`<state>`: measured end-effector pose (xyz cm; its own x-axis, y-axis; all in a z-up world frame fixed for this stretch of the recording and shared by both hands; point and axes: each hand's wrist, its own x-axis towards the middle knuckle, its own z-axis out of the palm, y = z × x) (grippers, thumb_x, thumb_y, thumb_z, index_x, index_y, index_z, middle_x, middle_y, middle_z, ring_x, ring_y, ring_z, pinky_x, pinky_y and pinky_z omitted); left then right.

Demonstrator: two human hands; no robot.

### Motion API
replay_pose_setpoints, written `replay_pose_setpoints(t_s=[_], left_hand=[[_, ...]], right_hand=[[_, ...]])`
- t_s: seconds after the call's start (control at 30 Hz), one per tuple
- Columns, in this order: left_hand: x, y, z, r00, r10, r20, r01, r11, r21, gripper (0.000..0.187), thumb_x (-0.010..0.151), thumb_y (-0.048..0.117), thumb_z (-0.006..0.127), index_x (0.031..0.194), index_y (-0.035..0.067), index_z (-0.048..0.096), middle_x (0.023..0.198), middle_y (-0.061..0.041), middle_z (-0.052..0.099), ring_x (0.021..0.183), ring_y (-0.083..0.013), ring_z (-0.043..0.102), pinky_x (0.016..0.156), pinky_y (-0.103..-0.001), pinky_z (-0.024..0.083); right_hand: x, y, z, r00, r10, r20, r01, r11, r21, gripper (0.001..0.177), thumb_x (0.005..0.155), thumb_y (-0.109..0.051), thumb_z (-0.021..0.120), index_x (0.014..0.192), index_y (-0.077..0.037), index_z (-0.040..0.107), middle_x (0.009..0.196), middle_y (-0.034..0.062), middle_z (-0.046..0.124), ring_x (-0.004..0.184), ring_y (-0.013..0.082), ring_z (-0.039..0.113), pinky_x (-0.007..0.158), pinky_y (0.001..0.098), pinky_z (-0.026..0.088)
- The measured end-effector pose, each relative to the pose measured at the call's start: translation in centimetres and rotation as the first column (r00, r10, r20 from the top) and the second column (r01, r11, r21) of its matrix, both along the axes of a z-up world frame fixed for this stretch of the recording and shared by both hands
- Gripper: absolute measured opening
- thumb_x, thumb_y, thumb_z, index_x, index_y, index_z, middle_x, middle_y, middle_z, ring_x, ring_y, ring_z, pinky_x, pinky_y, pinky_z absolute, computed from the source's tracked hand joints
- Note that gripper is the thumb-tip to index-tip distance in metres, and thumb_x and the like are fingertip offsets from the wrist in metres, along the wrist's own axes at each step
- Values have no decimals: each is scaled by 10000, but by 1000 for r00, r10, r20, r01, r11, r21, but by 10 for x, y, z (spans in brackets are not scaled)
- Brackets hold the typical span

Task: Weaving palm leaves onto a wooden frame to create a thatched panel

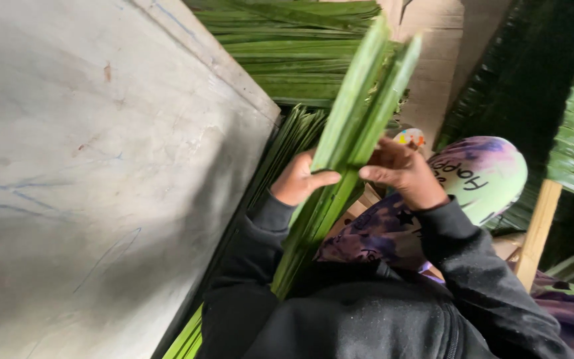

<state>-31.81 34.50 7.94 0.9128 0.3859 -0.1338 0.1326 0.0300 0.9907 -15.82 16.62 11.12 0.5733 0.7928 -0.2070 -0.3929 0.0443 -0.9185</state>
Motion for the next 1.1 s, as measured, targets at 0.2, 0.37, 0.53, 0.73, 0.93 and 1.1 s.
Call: replay_pose_setpoints(t_s=[0.2, 0.37, 0.53, 0.73, 0.93, 1.1], left_hand=[[15, -25, 44, 995, -7, -98, 52, 885, 463, 785, 1000, 655, 521, 1354, -46, 537, 1144, -259, 660, 1020, -355, 692, 867, -462, 587], [14, -31, 69, 995, 104, 15, -98, 871, 481, 450, 1064, 432, 557, 1246, 24, 609, 1006, -185, 588, 885, -361, 673, 723, -445, 547], [23, -46, 48, 977, 193, 96, -213, 932, 295, 310, 892, 267, 830, 1122, 88, 724, 876, -118, 727, 792, -203, 706, 691, -345, 603], [27, -47, 31, 968, 192, 161, -212, 969, 122, 293, 822, 127, 884, 1081, 43, 775, 807, -78, 691, 702, -88, 619, 617, -274, 568], [29, -48, 25, 975, 174, 140, -187, 978, 92, 340, 781, 114, 912, 1090, 51, 787, 788, -43, 661, 680, -63, 583, 588, -229, 542], [30, -51, 24, 979, 186, 85, -193, 978, 82, 296, 784, 120, 910, 1048, 62, 789, 745, -25, 678, 661, -58, 576, 578, -226, 539]], right_hand=[[8, -7, -38, 992, -127, -12, 126, 992, -29, 391, 736, 42, 867, 1093, 75, 711, 911, 200, 747, 732, 213, 744, 535, 321, 626], [5, -8, -26, 980, -177, -97, 174, 984, -34, 245, 797, 8, 825, 1009, 67, 715, 789, 171, 728, 580, 232, 734, 399, 335, 604], [7, -11, -54, 986, -150, -71, 151, 989, 11, 219, 801, 24, 819, 976, 99, 709, 725, 200, 693, 515, 245, 706, 365, 351, 579], [5, -12, -50, 986, -146, -74, 151, 987, 59, 207, 807, 32, 813, 973, 98, 710, 721, 191, 680, 537, 218, 699, 374, 331, 567], [6, -16, -60, 989, -136, -61, 140, 987, 76, 248, 822, 13, 808, 1030, 104, 710, 764, 193, 698, 571, 199, 699, 405, 312, 571], [5, -20, -48, 993, -120, 14, 118, 989, 89, 203, 873, -20, 793, 979, 131, 708, 668, 165, 626, 551, 146, 630, 423, 260, 499]])
